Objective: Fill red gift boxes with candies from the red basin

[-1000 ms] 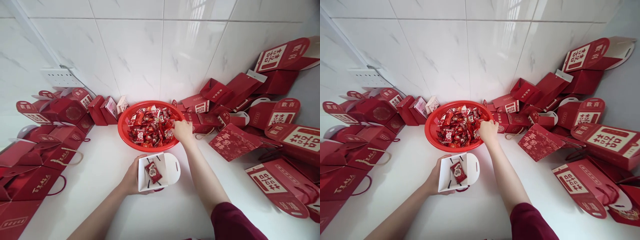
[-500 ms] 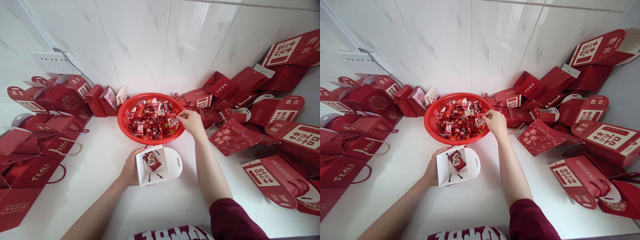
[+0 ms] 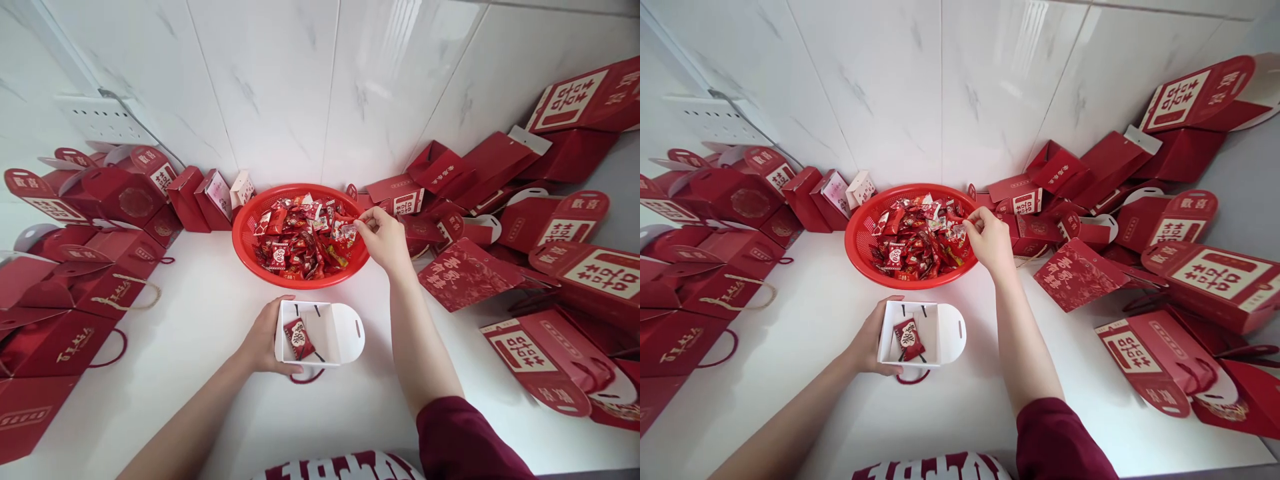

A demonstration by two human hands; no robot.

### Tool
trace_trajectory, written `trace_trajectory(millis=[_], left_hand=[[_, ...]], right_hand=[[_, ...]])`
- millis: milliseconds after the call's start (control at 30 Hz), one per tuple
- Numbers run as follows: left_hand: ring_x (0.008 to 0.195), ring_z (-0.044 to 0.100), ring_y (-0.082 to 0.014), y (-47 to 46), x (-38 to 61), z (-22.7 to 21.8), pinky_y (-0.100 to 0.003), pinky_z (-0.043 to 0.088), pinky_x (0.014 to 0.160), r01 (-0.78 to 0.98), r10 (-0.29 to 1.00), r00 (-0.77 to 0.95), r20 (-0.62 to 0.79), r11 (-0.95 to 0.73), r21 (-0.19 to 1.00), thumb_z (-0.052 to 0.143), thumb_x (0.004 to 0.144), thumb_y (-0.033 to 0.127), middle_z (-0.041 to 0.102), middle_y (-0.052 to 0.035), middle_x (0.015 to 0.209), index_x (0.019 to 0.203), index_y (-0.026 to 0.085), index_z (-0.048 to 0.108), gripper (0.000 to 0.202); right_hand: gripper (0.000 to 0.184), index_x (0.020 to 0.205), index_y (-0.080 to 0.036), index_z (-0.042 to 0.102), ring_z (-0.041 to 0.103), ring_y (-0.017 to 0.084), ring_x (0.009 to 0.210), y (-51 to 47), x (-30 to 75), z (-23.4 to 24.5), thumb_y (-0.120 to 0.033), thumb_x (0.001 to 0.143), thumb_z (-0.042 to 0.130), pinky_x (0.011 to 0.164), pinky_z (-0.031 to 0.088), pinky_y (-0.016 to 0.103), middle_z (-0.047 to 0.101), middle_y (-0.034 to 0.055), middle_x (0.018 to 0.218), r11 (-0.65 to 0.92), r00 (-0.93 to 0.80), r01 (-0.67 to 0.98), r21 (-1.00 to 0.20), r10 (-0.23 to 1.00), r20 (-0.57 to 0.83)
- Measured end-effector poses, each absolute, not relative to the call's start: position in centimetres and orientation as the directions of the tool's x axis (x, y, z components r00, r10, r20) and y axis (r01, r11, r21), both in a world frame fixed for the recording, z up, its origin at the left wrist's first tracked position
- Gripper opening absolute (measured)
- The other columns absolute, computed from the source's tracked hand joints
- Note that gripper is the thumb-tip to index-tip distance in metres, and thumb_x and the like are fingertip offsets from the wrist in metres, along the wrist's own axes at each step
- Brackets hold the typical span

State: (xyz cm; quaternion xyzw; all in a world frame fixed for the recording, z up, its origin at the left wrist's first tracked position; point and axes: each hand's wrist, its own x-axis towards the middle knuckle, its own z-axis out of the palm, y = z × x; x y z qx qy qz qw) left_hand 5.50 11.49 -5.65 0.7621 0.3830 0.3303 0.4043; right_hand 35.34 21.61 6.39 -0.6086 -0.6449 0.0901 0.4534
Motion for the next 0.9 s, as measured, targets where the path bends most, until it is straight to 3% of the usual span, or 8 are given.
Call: trace_trajectory(millis=[167, 267, 400, 500, 633, 767, 900], left_hand=[[0.119, 0.058, -0.0390, 11.8, 5.7, -5.0, -0.050, 0.048, 0.099, 0.247, 0.816, 0.570, 0.097, -0.282, 0.927, 0.086, 0.054, 0.059, 0.056, -0.0153, 0.132, 0.143, 0.023, 0.026, 0.113], [0.118, 0.058, -0.0377, 11.8, 5.9, -4.7, -0.048, 0.048, 0.098, 0.221, 0.815, 0.570, 0.107, -0.277, 0.935, 0.086, 0.055, 0.058, 0.056, -0.0137, 0.132, 0.141, 0.024, 0.027, 0.110], [0.117, 0.059, -0.0369, 11.8, 6.0, -4.8, -0.046, 0.050, 0.095, 0.191, 0.813, 0.574, 0.099, -0.250, 0.949, 0.087, 0.054, 0.055, 0.057, -0.0124, 0.131, 0.141, 0.026, 0.027, 0.110], [0.118, 0.058, -0.0373, 11.8, 6.0, -4.8, -0.047, 0.049, 0.096, 0.171, 0.814, 0.571, 0.105, -0.243, 0.955, 0.088, 0.055, 0.054, 0.056, -0.0130, 0.133, 0.141, 0.026, 0.027, 0.110], [0.120, 0.057, -0.0376, 12.1, 6.0, -4.8, -0.048, 0.049, 0.098, 0.142, 0.813, 0.569, 0.123, -0.244, 0.959, 0.087, 0.056, 0.055, 0.056, -0.0135, 0.133, 0.141, 0.024, 0.028, 0.108], [0.122, 0.056, -0.0379, 12.4, 5.9, -4.8, -0.048, 0.048, 0.099, 0.108, 0.803, 0.580, 0.138, -0.243, 0.964, 0.086, 0.058, 0.056, 0.055, -0.0145, 0.134, 0.141, 0.023, 0.029, 0.106], [0.126, 0.053, -0.0386, 12.5, 5.8, -4.8, -0.050, 0.045, 0.104, 0.115, 0.803, 0.577, 0.148, -0.260, 0.959, 0.087, 0.057, 0.053, 0.052, -0.0154, 0.138, 0.143, 0.022, 0.028, 0.109]], right_hand=[[0.010, 0.080, -0.021, 0.061, 0.049, 0.014, 0.054, 21.7, 35.6, 6.4, -0.030, 0.084, 0.062, 0.062, 0.040, 0.026, 0.055, -0.0044, 0.059, 0.244, 0.149, 0.718, -0.652, 0.861, 0.486], [0.013, 0.087, -0.021, 0.063, 0.057, 0.015, 0.058, 21.8, 35.4, 6.2, -0.033, 0.088, 0.059, 0.065, 0.046, 0.028, 0.060, -0.0030, 0.063, 0.309, 0.151, 0.628, -0.714, 0.852, 0.502], [0.031, 0.124, -0.024, 0.057, 0.071, 0.019, 0.091, 21.9, 35.0, 5.8, -0.031, 0.094, 0.050, 0.087, 0.054, 0.035, 0.074, 0.0047, 0.104, 0.468, 0.023, 0.360, -0.807, 0.860, 0.509], [0.033, 0.127, -0.023, 0.057, 0.071, 0.020, 0.101, 21.8, 34.8, 5.5, -0.028, 0.095, 0.049, 0.094, 0.053, 0.037, 0.073, 0.0060, 0.111, 0.435, -0.037, 0.425, -0.794, 0.885, 0.465], [0.037, 0.117, -0.018, 0.064, 0.069, 0.017, 0.103, 22.3, 33.9, 5.5, -0.019, 0.099, 0.031, 0.094, 0.052, 0.030, 0.073, 0.0073, 0.111, 0.317, -0.336, 0.682, -0.659, 0.936, 0.103], [0.024, 0.087, -0.016, 0.074, 0.070, 0.022, 0.101, 24.6, 31.7, 4.9, -0.009, 0.088, 0.051, 0.093, 0.050, 0.030, 0.076, 0.0092, 0.102, 0.329, -0.502, 0.787, -0.522, 0.833, -0.233], [0.012, 0.084, -0.013, 0.072, 0.069, 0.023, 0.096, 27.0, 29.3, 3.5, -0.023, 0.089, 0.066, 0.093, 0.050, 0.040, 0.075, 0.0102, 0.095, 0.332, -0.514, 0.844, -0.421, 0.725, -0.458]])
